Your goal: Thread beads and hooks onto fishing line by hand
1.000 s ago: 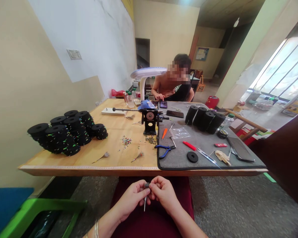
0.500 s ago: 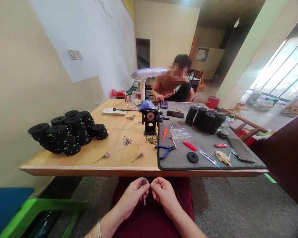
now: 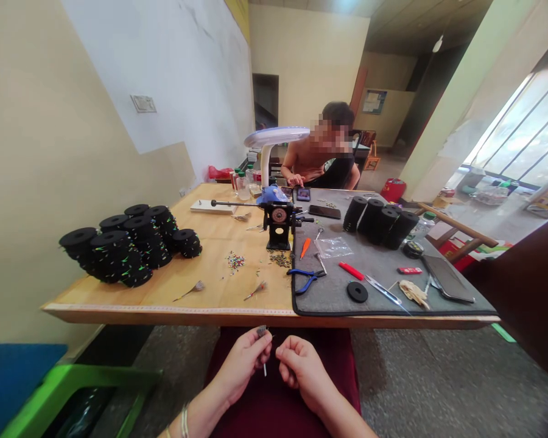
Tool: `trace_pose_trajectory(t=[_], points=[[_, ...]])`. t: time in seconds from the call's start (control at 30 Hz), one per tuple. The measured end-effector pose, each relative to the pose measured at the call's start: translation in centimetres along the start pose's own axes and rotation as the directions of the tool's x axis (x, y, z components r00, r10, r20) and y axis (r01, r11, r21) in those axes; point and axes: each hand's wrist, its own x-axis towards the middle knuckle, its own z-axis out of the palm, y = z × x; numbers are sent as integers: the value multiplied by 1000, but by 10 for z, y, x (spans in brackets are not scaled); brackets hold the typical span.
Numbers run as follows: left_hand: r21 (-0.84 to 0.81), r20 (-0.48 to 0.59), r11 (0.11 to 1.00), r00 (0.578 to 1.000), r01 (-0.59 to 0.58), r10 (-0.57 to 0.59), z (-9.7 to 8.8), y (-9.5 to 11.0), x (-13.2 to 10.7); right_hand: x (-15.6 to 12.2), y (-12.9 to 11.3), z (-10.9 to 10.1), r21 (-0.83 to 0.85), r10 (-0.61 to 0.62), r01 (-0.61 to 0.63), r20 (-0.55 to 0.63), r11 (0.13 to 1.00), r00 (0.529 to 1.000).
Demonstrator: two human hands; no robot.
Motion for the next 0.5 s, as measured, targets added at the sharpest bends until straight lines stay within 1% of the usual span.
trace_pose_trajectory(t=[0.3,0.5], points=[[-13,13,1000,1000,23,-23,-1,0,-2,2,3,0,-12,-8,7,-1,1000,1000],[56,12,998,1000,-22,22,2,2,-5,3,5,-1,2,-21,21,3,1000,1000]])
